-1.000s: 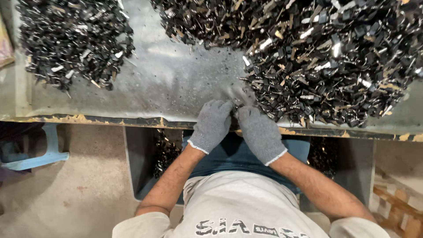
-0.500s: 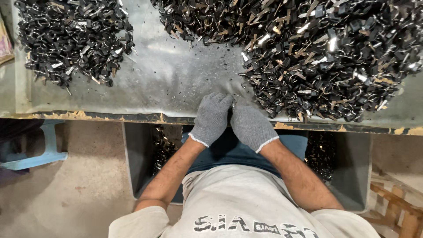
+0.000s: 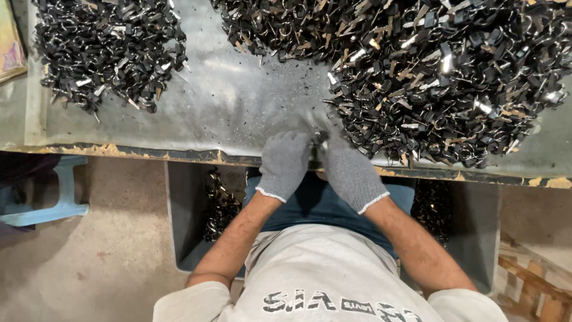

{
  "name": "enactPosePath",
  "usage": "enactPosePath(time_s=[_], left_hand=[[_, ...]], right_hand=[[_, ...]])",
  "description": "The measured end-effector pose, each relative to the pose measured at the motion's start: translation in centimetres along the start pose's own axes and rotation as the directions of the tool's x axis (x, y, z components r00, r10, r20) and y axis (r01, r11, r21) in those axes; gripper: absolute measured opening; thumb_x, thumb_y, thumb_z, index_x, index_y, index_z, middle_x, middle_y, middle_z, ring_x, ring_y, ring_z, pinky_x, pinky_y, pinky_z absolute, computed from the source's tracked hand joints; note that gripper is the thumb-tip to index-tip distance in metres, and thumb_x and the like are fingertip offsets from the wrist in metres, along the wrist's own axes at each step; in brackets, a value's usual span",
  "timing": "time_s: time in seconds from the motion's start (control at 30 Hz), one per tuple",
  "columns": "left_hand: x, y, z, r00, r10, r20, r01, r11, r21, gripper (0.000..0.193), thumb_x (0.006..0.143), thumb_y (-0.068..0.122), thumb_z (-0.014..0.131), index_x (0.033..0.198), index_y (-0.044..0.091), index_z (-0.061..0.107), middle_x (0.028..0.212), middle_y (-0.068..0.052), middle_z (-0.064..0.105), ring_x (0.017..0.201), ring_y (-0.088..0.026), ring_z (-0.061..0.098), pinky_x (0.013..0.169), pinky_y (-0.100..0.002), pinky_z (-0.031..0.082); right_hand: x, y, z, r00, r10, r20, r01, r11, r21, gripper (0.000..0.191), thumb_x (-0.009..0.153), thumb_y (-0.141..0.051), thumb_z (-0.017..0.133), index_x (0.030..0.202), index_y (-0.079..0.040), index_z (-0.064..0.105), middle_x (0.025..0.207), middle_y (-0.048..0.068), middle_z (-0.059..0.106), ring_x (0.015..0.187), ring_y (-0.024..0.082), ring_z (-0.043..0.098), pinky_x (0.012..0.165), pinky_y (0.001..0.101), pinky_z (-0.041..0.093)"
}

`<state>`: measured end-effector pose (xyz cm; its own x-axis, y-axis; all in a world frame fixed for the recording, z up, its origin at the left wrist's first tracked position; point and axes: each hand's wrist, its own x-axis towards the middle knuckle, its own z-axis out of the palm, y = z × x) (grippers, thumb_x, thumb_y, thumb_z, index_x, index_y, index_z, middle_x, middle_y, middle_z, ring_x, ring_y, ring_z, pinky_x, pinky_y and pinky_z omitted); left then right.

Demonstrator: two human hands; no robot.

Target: The person sits at a workbench covered with piles of small black metal components and picks them up one at a time, turning each piece over in their gloved hands before dropping it into a bin below the bench. The sorting and handling of individual pieces continues throughout the episode.

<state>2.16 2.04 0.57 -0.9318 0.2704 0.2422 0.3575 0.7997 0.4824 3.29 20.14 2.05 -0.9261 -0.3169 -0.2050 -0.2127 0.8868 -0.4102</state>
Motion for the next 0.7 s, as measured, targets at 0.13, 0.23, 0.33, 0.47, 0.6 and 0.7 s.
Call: enactPosePath(time_s=[0.13, 0.23, 0.33, 0.47, 0.6, 0.7], left_hand=[[0.8, 0.0, -0.8, 0.998, -0.067, 0.003, 0.067, 0.995, -0.076, 0.017, 0.079, 0.016, 0.074, 0.094, 0.009, 0.07, 0.089, -0.014, 0.068, 0.088, -0.038, 0.065, 0.076, -0.05, 0.05], [0.9, -0.1, -0.7, 0.994, -0.089, 0.066, 0.099, 0.98, -0.17, 0.02, 0.083, 0.012, 0.071, 0.103, 0.007, 0.069, 0.091, -0.014, 0.068, 0.091, -0.037, 0.066, 0.082, -0.05, 0.051], [0.4, -0.1, 0.1, 1.0, 0.013, 0.025, -0.009, 0.986, -0.165, 0.03, 0.084, 0.005, 0.066, 0.114, 0.007, 0.069, 0.096, -0.014, 0.068, 0.095, -0.036, 0.067, 0.087, -0.048, 0.052], [0.0, 0.0, 0.9, 0.998, 0.045, 0.035, -0.041, 0.992, -0.117, 0.029, 0.084, 0.005, 0.066, 0.113, 0.008, 0.067, 0.101, -0.014, 0.069, 0.098, -0.036, 0.067, 0.09, -0.048, 0.052], [0.1, -0.1, 0.3, 0.998, 0.05, -0.034, -0.056, 0.98, -0.193, 0.036, 0.084, 0.004, 0.064, 0.12, 0.005, 0.065, 0.103, -0.014, 0.069, 0.099, -0.035, 0.067, 0.09, -0.047, 0.053], [0.6, 0.0, -0.3, 0.992, -0.047, 0.117, 0.066, 0.985, -0.16, 0.024, 0.082, 0.008, 0.069, 0.106, 0.01, 0.068, 0.093, -0.011, 0.07, 0.091, -0.033, 0.069, 0.082, -0.047, 0.053]], right_hand=[[-0.9, 0.4, -0.6, 0.999, 0.032, 0.02, -0.031, 0.999, -0.035, 0.047, 0.095, -0.02, 0.062, 0.131, 0.008, 0.05, 0.081, 0.024, 0.071, 0.071, 0.039, 0.073, 0.06, 0.0485, 0.059], [-0.7, 0.2, -0.5, 0.973, -0.149, -0.178, 0.137, 0.987, -0.08, 0.06, 0.086, -0.014, 0.061, 0.142, 0.003, 0.052, 0.105, 0.026, 0.073, 0.07, 0.036, 0.074, 0.055, 0.0458, 0.059], [0.0, -1.0, 0.2, 0.986, -0.108, -0.126, 0.068, 0.955, -0.289, 0.037, 0.092, -0.019, 0.062, 0.121, 0.003, 0.055, 0.096, 0.024, 0.073, 0.065, 0.034, 0.074, 0.052, 0.045, 0.06], [0.9, -2.1, 0.1, 0.985, 0.147, 0.086, -0.129, 0.972, -0.194, 0.024, 0.108, -0.023, 0.053, 0.115, 0.0, 0.057, 0.083, 0.021, 0.071, 0.07, 0.035, 0.074, 0.058, 0.0459, 0.06], [1.8, -0.3, -2.1, 0.989, -0.115, 0.093, 0.1, 0.983, 0.155, 0.024, 0.101, -0.021, 0.057, 0.105, 0.002, 0.062, 0.081, 0.024, 0.071, 0.074, 0.04, 0.072, 0.062, 0.0497, 0.057], [1.4, -0.5, -2.0, 0.999, -0.029, -0.019, 0.031, 0.991, 0.127, 0.035, 0.095, -0.018, 0.057, 0.116, 0.011, 0.057, 0.084, 0.027, 0.07, 0.072, 0.041, 0.072, 0.057, 0.0489, 0.057]])
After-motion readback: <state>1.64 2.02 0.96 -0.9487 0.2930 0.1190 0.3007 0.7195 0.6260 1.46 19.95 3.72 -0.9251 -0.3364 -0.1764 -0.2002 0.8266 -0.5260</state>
